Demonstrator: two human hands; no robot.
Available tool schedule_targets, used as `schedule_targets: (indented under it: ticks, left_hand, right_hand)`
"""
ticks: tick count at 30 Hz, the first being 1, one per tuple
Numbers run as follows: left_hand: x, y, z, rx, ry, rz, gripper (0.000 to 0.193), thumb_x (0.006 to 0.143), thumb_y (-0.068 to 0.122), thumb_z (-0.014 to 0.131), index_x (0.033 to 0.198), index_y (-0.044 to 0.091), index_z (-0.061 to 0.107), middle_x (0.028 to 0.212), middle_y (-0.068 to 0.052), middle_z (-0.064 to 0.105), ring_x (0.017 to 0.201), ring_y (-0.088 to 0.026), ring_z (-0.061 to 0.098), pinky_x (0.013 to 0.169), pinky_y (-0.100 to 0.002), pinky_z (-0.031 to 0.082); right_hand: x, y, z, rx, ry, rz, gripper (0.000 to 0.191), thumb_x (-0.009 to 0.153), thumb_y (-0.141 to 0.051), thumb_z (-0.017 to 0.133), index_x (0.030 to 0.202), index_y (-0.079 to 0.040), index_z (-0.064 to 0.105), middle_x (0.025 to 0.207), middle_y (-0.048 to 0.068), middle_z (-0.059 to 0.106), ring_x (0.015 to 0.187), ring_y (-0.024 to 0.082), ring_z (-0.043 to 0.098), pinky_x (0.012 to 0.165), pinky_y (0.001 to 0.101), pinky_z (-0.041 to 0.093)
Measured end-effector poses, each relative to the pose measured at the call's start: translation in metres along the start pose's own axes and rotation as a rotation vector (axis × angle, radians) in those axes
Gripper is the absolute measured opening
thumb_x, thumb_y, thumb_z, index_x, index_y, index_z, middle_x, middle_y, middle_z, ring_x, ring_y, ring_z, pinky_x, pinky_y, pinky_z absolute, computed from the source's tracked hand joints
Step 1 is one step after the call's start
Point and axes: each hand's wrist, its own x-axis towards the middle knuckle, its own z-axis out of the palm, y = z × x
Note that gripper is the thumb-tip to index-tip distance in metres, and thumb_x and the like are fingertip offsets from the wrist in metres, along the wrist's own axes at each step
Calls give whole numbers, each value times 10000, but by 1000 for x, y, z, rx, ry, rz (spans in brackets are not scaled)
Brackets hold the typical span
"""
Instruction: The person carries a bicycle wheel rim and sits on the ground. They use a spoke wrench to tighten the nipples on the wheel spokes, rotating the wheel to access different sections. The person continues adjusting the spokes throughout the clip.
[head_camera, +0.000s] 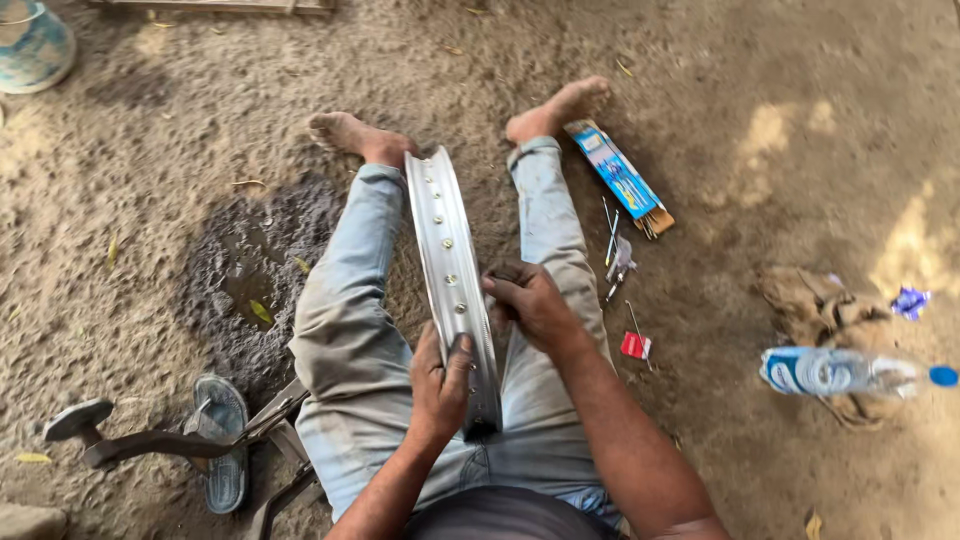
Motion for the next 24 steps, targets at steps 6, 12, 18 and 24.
schedule_targets:
  ticks: [6,12,18,24]
  left_hand:
    - [3,2,-2,-225,-65,-343,267,1016,229,576,1112,-11,641,815,-77,635,742,-163,580,668,-336,495]
    - [5,4,-9,-171,-31,-183,244,999,204,560,1088,-10,637,803,-86,650,734,-163,600,669,-347,514]
    - [6,9,-12,-28,35,-219,254,957,264,634,942,11,625,765,-168,660,700,-269,670,649,-393,512]
    - [-2,10,-16,-36,44,-181,251,968,254,631,898,22,567,778,-180,592,707,-316,612,659,-429,477]
  right_hand:
    - [4,26,22,178,160,110,195,891,-130,631,1031,-11,696,826,38,741,688,100,683,636,238,563]
    - [-75,91,-6,256,240,139,109,931,-137,663,843,-114,604,604,-21,511,484,96,433,437,256,332]
    - [-49,77,-20,135,98,20,227,985,-149,686,777,-103,610,580,-31,500,477,69,426,428,245,344]
    - [11,30,22,133,307,186,86,901,-63,563,879,-55,646,725,32,624,574,130,565,530,266,478]
